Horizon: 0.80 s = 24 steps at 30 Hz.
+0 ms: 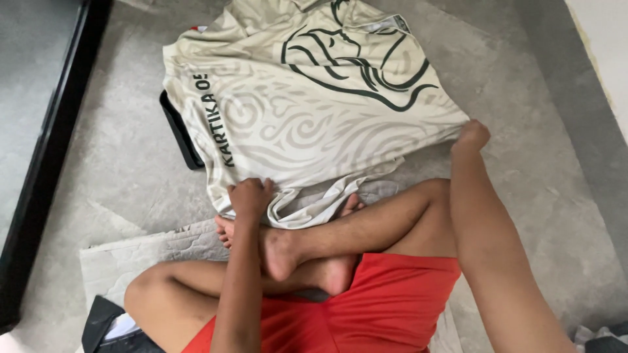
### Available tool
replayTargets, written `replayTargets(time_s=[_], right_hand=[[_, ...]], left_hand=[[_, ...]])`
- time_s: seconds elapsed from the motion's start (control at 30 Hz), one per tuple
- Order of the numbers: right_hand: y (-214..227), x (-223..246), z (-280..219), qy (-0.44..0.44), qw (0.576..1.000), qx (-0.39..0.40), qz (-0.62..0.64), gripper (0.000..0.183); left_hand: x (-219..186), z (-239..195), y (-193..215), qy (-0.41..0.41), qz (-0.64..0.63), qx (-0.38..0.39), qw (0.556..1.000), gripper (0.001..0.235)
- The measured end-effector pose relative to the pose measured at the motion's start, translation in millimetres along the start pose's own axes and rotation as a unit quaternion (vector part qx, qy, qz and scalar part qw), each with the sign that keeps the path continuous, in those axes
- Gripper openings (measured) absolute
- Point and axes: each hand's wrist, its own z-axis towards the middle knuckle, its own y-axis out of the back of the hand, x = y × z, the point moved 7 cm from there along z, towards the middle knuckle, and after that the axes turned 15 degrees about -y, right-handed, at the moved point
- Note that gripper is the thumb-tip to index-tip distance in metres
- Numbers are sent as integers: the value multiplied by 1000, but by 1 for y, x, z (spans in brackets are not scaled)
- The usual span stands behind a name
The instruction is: The person sits cross-legged on a mat and folds a white long-sleeved shirt with a graphic print. They smooth the fabric, fold the sleeves and sides, and roll the shirt into a compact bundle. Finally, they place the folded shirt on top of a black suitcase.
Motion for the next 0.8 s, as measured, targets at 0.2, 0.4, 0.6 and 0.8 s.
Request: replayTargets(time_s=[0.2, 0.4, 0.6, 0.8], right_hand=[[204, 99, -244, 276, 927, -106, 229, 39], [136, 156, -414, 624, 764, 154, -52, 29], [201, 137, -550, 637, 693, 337, 10, 51], [179, 141, -578, 534, 722, 440, -23, 41]], left_hand=[[4, -11, 52, 71, 43, -190, 978, 18], [22, -13, 20, 140, 36, -140, 980, 33], [28, -14, 34, 200, -40, -180, 962, 48], [51, -16, 13, 253, -137, -160, 944, 49]])
